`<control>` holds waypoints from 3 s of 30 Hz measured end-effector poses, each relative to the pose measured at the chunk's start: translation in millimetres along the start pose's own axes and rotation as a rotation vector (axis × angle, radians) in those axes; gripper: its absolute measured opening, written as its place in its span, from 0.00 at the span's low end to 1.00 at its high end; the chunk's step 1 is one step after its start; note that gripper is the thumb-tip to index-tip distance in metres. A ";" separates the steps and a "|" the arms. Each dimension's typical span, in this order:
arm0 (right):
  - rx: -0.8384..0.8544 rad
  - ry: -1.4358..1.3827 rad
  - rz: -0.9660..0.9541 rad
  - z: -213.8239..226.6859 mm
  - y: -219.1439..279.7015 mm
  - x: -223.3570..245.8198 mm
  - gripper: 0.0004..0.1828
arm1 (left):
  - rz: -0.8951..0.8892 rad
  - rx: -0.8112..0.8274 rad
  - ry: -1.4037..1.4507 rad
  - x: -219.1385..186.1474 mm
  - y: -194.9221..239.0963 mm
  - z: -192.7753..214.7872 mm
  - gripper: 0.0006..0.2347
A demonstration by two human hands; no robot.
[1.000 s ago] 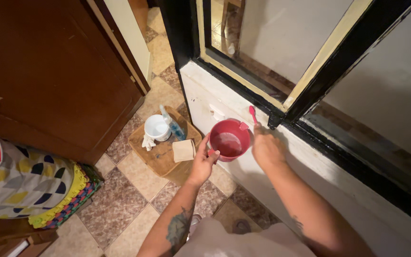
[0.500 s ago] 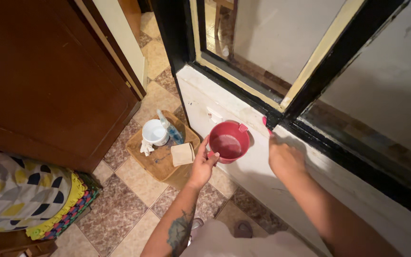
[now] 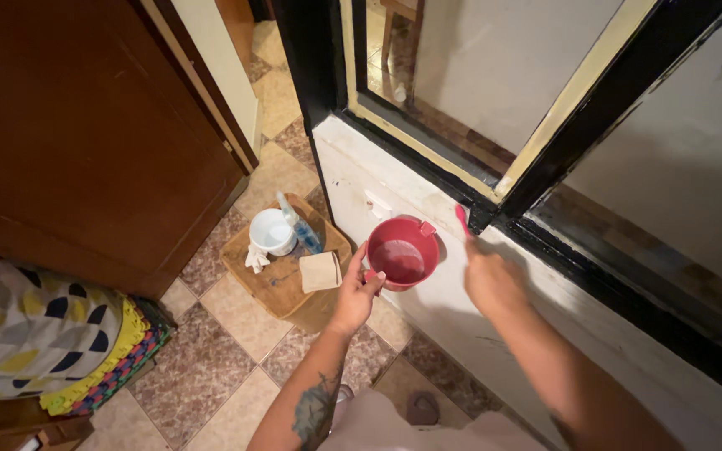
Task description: The person holds a red bucket in the left hand and uses a small pink brush in the right hand to apply black paint along the lower edge of a window frame. The person repeatedly dips the brush into the bucket and continues painting the frame's bottom edge from right to left.
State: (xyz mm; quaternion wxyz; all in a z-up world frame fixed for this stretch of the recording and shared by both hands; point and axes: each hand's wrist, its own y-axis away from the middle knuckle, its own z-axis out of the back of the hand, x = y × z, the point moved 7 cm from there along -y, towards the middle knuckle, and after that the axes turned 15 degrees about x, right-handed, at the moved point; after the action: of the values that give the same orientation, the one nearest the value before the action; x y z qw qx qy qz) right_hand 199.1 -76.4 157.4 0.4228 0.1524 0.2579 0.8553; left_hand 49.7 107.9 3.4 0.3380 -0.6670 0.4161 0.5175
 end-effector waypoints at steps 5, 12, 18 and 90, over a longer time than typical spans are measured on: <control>0.015 -0.099 0.054 17.1 -4.2 28.0 0.29 | -0.018 -0.019 0.007 -27.0 7.9 -11.5 0.33; 0.045 0.081 -0.025 -4.9 22.3 -36.3 0.32 | -0.016 -0.019 -0.016 -4.0 0.1 0.5 0.31; 0.005 0.026 0.063 1.0 -9.5 -5.6 0.31 | 0.007 -0.019 -0.051 -30.3 11.1 -12.7 0.31; -0.186 -0.004 0.082 9.4 -57.5 74.5 0.30 | -0.028 0.040 0.008 -58.7 -24.9 50.5 0.32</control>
State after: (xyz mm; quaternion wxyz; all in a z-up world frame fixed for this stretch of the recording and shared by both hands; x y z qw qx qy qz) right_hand 196.3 15.5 135.5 0.4005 0.1246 0.1702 0.8917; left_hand 44.6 175.0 49.1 0.3569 -0.6678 0.4182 0.5017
